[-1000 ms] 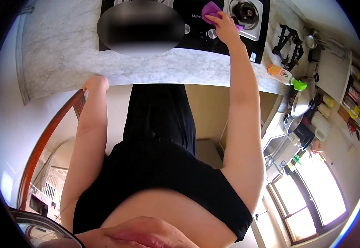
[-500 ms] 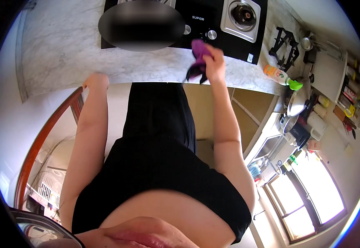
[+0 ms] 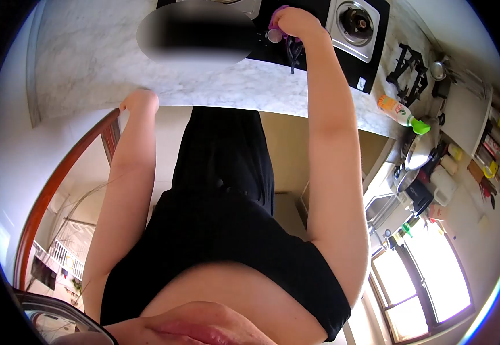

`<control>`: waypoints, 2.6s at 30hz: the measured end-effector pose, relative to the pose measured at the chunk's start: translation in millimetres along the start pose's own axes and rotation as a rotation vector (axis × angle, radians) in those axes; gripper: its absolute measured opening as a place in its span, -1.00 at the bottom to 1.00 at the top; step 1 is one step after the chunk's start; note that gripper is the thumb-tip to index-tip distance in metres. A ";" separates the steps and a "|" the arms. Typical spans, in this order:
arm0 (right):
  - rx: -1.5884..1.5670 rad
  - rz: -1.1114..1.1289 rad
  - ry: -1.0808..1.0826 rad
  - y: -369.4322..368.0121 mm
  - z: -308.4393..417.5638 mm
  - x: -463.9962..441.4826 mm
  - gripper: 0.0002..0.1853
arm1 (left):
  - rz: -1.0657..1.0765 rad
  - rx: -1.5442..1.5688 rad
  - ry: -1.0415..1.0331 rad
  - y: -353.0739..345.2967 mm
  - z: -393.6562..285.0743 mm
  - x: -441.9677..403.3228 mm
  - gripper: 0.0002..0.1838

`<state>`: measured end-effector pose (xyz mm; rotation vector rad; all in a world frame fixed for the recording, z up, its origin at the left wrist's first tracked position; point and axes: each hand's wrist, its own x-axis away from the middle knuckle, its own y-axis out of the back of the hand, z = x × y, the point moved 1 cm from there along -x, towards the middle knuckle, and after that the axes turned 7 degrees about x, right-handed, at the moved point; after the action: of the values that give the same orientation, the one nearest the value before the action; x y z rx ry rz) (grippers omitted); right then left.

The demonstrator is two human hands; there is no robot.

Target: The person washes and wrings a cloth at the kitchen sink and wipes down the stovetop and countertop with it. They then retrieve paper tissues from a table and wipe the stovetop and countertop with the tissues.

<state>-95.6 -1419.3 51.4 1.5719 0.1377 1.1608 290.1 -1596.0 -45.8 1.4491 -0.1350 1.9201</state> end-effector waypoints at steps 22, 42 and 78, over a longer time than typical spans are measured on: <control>-0.643 0.244 -0.160 -108.6 -102.4 147.6 -0.63 | -0.072 0.059 -0.062 10.4 1.1 25.4 -0.59; -0.037 -0.704 -0.307 -73.0 -179.1 56.9 -0.51 | -0.068 -0.121 -0.033 10.0 -7.1 35.1 -0.63; -0.112 -0.609 -0.281 36.5 -259.5 -71.5 -0.49 | -0.157 -0.213 0.077 0.6 -12.2 26.2 -0.59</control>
<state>-336.2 -1299.8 11.0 1.4333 0.3320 0.4620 277.1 -1578.2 -27.2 1.2077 -0.1791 1.7735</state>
